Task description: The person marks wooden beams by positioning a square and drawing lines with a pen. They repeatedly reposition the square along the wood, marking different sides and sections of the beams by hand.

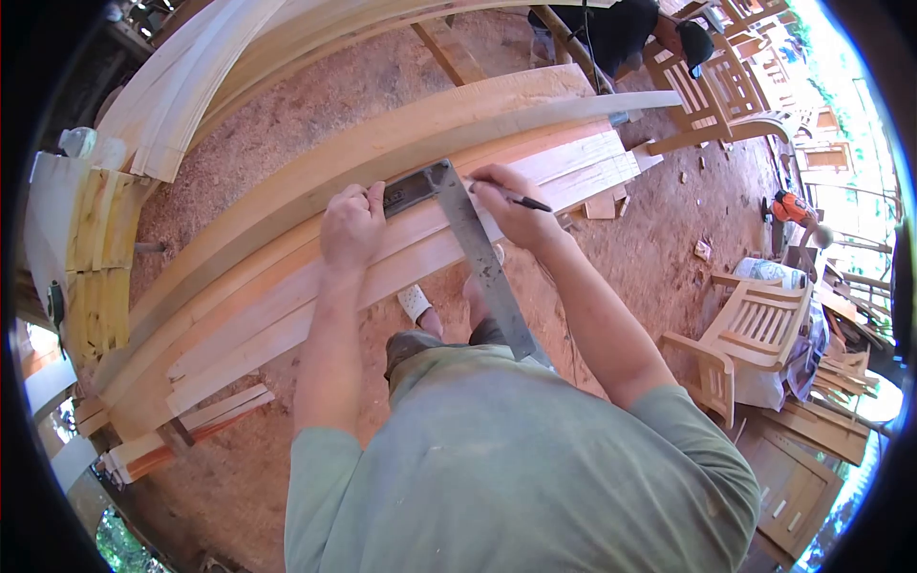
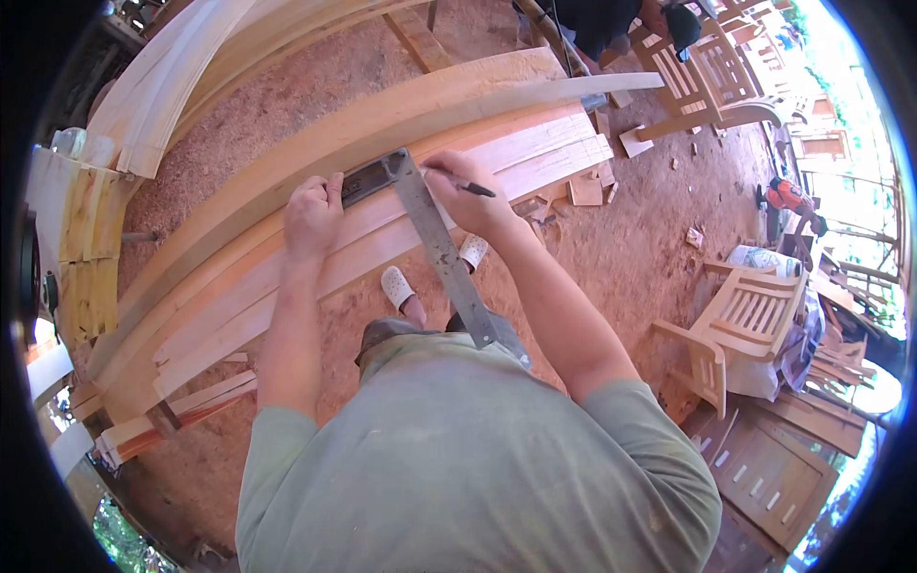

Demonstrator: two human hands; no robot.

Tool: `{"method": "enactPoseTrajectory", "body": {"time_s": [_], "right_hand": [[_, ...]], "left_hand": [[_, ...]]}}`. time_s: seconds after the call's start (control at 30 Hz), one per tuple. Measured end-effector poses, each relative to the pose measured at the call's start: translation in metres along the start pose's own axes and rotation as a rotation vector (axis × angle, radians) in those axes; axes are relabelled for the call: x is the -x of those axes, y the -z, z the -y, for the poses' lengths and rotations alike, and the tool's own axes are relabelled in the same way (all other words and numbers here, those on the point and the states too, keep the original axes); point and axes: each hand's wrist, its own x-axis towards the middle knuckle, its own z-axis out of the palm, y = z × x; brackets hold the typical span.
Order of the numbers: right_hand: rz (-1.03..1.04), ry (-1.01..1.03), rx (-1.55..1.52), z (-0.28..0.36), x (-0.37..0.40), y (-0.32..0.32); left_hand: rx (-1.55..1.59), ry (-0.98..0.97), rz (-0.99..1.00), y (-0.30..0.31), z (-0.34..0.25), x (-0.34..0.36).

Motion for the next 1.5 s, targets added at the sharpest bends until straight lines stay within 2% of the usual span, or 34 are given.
{"method": "enactPoseTrajectory", "body": {"time_s": [0.03,0.07,0.13,0.3,0.47,0.53,0.67,1.0,1.2,1.27,1.4,1.5], "right_hand": [[-0.037,-0.083,-0.151,0.000,-0.001,-0.001],[-0.032,-0.074,-0.149,0.001,0.000,-0.001],[-0.134,-0.089,-0.364,0.004,0.005,-0.001],[-0.088,-0.051,-0.324,-0.006,0.017,-0.005],[-0.062,-0.087,-0.338,0.003,0.025,-0.023],[0.012,-0.055,-0.295,0.001,0.024,-0.028],[-0.078,0.039,-0.186,0.005,0.016,-0.038],[-0.021,0.036,-0.056,0.022,0.010,-0.040],[-0.051,0.170,0.028,0.012,0.010,-0.042],[-0.048,0.281,0.126,0.008,0.013,-0.040],[-0.045,0.278,0.113,0.009,0.017,-0.040],[-0.127,0.274,0.044,0.016,0.012,-0.046]], "left_hand": [[0.018,-0.003,0.005,-0.001,0.002,0.000],[0.036,-0.004,0.009,-0.001,0.004,0.000],[0.025,0.015,0.031,0.007,0.007,-0.001],[-0.024,0.070,0.121,0.024,0.028,0.002],[0.036,0.042,0.093,0.033,0.043,0.007],[0.023,0.027,0.082,0.033,0.040,0.007],[0.009,-0.014,0.070,0.029,0.044,0.006],[0.003,0.000,0.046,0.029,0.043,0.006],[0.002,-0.021,0.024,0.029,0.042,0.007],[0.020,-0.065,0.032,0.029,0.044,0.007],[0.007,-0.031,0.038,0.030,0.041,0.007],[-0.008,-0.010,0.066,0.031,0.041,0.007]]}}
